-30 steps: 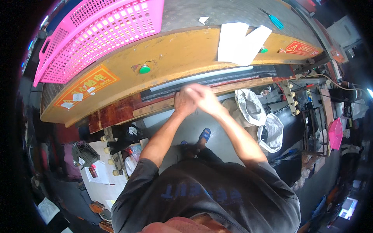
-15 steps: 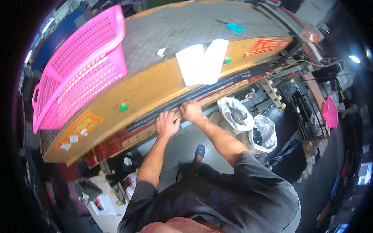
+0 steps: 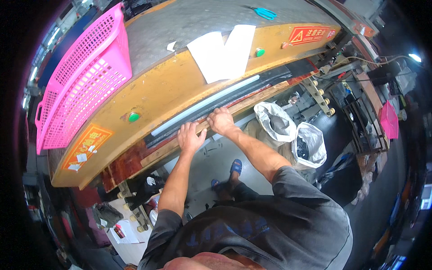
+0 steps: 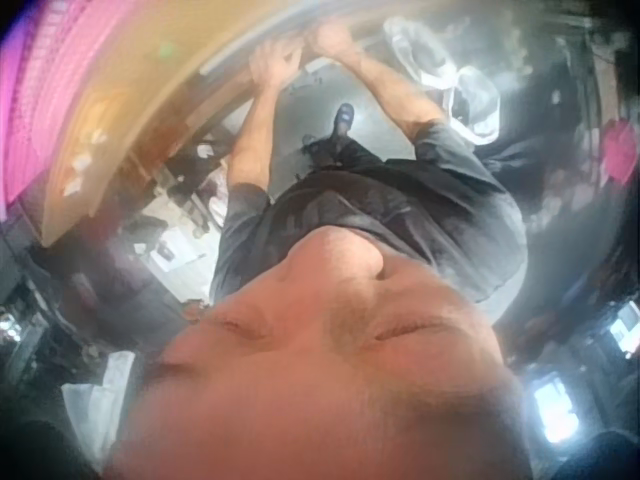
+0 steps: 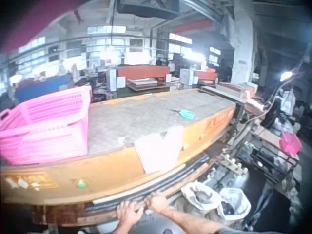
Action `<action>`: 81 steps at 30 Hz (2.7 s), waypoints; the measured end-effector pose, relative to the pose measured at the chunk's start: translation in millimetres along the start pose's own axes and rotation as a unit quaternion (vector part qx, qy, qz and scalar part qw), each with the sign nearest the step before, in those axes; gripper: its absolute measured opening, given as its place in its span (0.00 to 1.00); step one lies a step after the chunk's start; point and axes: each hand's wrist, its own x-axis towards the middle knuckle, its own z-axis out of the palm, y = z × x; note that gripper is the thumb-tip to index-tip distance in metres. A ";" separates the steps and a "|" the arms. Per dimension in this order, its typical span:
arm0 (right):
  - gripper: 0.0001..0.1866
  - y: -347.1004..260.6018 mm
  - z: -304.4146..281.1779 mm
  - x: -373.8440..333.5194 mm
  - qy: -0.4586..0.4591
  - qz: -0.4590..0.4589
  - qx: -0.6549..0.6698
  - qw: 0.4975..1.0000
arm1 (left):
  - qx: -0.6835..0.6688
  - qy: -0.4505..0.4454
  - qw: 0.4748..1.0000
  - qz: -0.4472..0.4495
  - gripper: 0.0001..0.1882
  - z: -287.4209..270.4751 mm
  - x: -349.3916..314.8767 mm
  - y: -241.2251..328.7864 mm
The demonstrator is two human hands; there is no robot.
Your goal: The person handles black rubber parts, placing them on a wooden board and then feeding them through a machine. They also handle plastic bags and a white template, positioning the template on the rubber sheet before processing.
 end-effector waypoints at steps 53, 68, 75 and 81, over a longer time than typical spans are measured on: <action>0.09 814.2 -433.2 -45.3 0.421 0.436 0.487 0.630 | 0.017 -0.065 0.995 0.068 0.11 180.9 121.9 332.9; 0.08 932.0 -489.5 35.0 0.474 0.456 0.455 0.600 | 0.070 -0.094 0.992 0.052 0.11 188.1 117.5 329.0; 0.09 943.0 -490.5 47.0 0.461 0.471 0.438 0.611 | 0.072 -0.100 0.992 0.037 0.10 186.7 119.7 330.9; 0.08 944.4 -489.8 48.0 0.464 0.472 0.432 0.612 | 0.061 -0.102 0.992 0.035 0.10 186.3 119.6 330.6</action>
